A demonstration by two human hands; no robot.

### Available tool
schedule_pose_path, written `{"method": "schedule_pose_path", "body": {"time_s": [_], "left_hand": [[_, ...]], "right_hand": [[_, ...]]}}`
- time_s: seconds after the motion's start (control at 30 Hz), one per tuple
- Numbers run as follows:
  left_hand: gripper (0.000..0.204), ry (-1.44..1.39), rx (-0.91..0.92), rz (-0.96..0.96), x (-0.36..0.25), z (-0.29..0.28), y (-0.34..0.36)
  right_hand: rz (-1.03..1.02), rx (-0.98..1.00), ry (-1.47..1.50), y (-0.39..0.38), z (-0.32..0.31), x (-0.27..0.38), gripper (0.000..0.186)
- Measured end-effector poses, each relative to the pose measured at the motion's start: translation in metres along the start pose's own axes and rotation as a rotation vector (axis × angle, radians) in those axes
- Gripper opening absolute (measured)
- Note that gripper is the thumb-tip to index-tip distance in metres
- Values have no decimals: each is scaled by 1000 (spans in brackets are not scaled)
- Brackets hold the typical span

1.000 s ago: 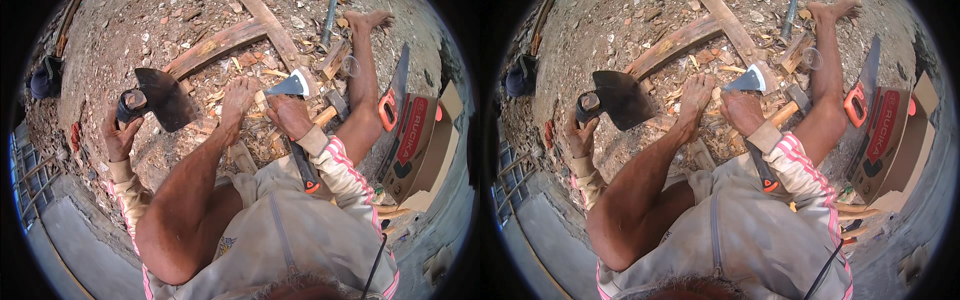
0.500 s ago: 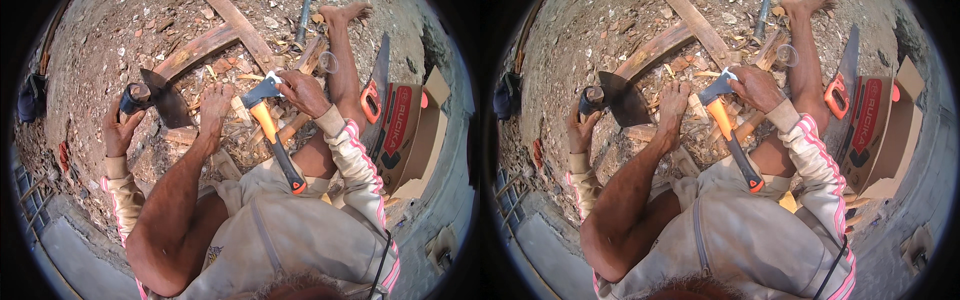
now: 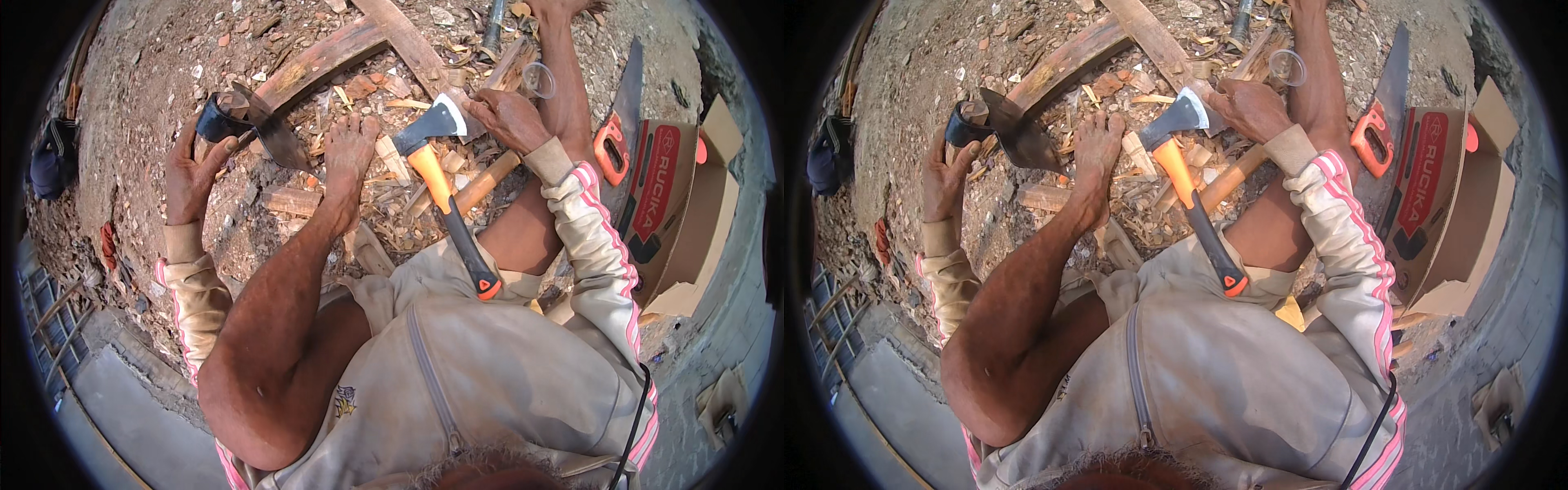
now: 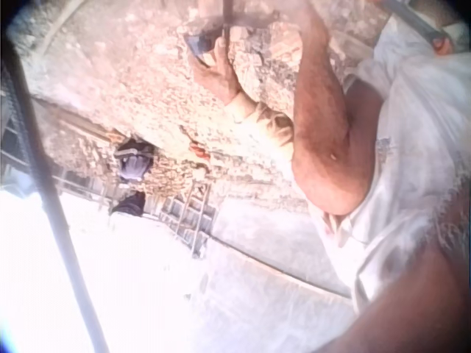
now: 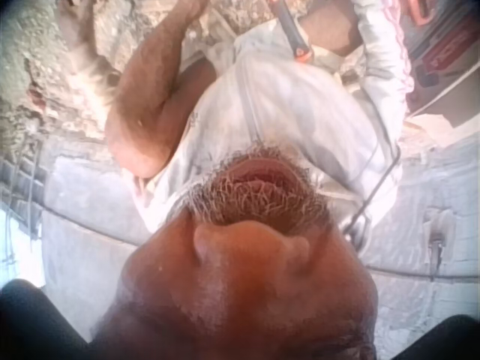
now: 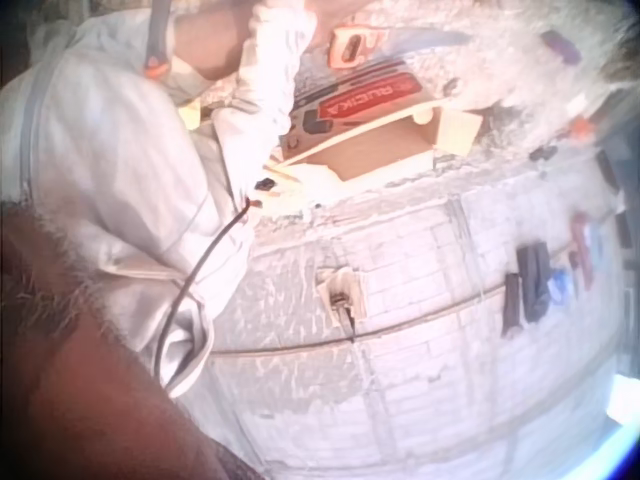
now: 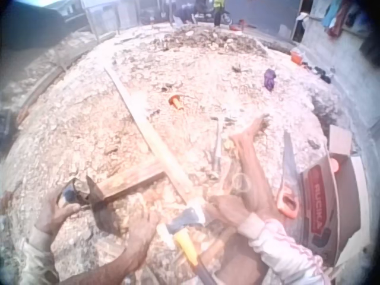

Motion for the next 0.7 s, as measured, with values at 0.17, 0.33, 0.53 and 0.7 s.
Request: {"method": "schedule_pose_path", "body": {"time_s": [0.17, 0.33, 0.53, 0.7], "left_hand": [[52, -140, 21, -52, -5, 5, 2], [53, -191, 46, -87, 2, 4, -3], [53, -149, 63, -61, 4, 3, 3], [53, -51, 67, -56, 4, -2, -1]], "right_hand": [[95, 113, 440, 1, 43, -19, 35], [273, 48, 771, -13, 59, -17, 37], [316, 25, 818, -17, 54, -31, 28], [246, -101, 721, -9, -21, -25, 26]]}}
Point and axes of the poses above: each hand's wrist, its own y-axis towards the middle knuckle, its own z-axis out of the palm, x = y × z, the point moved 4 cm from there along y, towards the middle knuckle, and after that the axes turned 15 degrees about y, right-handed, at the moved point
